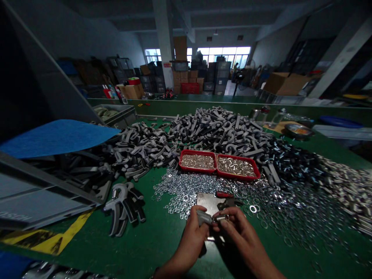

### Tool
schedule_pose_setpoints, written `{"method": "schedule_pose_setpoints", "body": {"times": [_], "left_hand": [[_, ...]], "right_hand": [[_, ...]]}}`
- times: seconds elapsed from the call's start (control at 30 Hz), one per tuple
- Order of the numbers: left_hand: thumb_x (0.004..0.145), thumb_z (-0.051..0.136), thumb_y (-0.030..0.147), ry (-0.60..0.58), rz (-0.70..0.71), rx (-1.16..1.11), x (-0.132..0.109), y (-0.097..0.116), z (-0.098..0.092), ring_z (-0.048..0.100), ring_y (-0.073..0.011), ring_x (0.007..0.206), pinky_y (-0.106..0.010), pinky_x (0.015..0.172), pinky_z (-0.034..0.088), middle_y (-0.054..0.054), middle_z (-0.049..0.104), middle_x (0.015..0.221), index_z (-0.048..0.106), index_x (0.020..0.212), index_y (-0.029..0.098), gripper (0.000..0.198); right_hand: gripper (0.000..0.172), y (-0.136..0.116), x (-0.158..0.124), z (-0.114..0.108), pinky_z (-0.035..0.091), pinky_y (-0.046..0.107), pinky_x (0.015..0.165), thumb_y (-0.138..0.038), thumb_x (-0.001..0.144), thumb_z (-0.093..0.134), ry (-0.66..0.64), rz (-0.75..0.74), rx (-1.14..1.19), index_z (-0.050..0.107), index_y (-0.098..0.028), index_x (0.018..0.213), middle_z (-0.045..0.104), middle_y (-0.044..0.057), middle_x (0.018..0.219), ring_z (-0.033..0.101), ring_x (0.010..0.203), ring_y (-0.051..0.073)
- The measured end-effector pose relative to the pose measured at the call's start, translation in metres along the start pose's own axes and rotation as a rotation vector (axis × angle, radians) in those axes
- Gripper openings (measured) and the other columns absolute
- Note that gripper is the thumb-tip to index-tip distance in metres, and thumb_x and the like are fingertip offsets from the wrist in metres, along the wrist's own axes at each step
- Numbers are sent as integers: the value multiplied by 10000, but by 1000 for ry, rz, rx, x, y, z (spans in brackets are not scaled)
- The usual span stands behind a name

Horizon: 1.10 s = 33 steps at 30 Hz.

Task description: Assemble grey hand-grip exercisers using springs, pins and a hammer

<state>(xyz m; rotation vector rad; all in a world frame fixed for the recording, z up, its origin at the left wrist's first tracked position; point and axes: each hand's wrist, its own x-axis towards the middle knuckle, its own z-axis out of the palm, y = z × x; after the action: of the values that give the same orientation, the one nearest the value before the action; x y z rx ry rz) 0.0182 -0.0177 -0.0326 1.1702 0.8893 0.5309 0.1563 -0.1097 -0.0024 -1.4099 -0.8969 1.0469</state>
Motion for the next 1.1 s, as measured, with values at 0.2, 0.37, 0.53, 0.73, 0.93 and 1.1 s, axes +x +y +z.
{"method": "schedule_pose_setpoints", "body": {"times": [0.2,0.37,0.53,0.73,0.93,1.1], "left_hand": [[722,569,234,-248,-86,-195,-10,-7,2,421,-85,423,-205,448,337,85,525,601,392,1011,227,340],[688,754,337,-726,-225,-255,-28,0,-4,485,-65,471,-186,445,305,-39,689,792,458,1087,189,518],[843,630,542,-568,-235,-475,-26,0,-5,368,-44,357,-178,375,224,-52,683,688,448,899,205,387],[930,574,441,-151,-25,-323,-13,19,-12,576,-101,641,-215,605,427,-67,700,897,569,943,161,281],[853,625,568,16,79,13,3,22,-7,545,-120,544,-216,514,379,-30,686,736,583,838,169,401],[954,497,510,102,287,177,0,28,3,588,-159,665,-257,646,447,-43,670,773,613,813,177,380]], "right_hand": [[183,-3,2,8,478,327,814,-423,912,604,67,-42,-140,632,-257,985,658,29,966,616,936,227],[211,2,6,10,475,300,760,-448,915,598,-71,12,128,625,-239,905,626,11,894,597,854,192],[173,11,1,-23,471,363,805,-398,947,559,-51,-90,-235,637,-244,938,631,31,907,587,865,218],[224,36,-2,-102,450,413,806,-141,927,489,59,-210,-1037,681,-247,969,642,85,970,536,934,275],[170,27,8,-108,458,426,809,-215,936,500,67,-277,-920,653,-244,867,647,83,960,555,903,271],[181,9,2,-47,502,381,753,-427,890,645,50,9,-87,617,-254,937,680,38,908,643,819,231]]}}
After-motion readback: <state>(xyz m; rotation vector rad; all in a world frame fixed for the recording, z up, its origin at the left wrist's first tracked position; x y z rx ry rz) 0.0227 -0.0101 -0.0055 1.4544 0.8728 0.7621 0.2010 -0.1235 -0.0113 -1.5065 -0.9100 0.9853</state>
